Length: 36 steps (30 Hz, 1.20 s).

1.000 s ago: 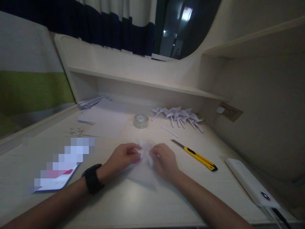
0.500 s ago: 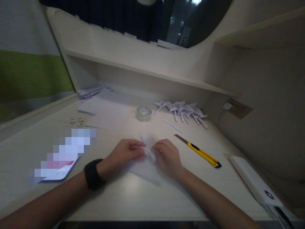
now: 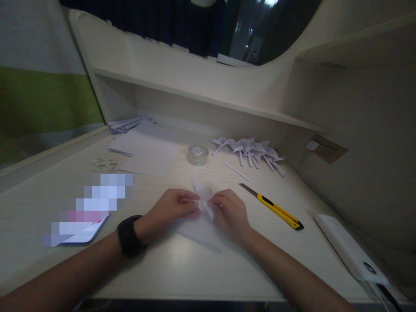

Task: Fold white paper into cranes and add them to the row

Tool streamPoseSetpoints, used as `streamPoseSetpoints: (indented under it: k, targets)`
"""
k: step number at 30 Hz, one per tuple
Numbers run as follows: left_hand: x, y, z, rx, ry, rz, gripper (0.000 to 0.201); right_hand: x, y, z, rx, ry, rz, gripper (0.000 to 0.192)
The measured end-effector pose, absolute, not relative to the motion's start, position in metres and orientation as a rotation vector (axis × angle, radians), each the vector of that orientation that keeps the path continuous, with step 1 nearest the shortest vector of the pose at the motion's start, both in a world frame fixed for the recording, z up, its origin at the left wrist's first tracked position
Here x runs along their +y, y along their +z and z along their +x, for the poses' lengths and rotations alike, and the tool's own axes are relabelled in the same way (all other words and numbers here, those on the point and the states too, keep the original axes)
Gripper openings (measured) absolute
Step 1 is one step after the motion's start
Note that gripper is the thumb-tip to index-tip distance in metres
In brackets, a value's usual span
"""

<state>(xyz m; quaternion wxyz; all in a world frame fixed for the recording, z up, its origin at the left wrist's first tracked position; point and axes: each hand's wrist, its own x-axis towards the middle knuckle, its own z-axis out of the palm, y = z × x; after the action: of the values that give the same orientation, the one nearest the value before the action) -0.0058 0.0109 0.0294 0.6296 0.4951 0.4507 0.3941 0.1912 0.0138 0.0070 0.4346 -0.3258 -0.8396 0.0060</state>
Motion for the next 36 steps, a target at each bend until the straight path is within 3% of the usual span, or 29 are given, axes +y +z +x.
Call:
streamPoseSetpoints:
  k: [26,36]
  targets:
    - [0.007,0.029,-0.005,1.037,0.901,1.171,0.023,0.01,0.005,0.193,-2.216,-0.236,-0.706,0.018]
    - [0.007,0.029,-0.007,1.1,0.827,1.326,0.034,0.007,0.001,0.193,-2.285,-0.301,-0.691,0.016]
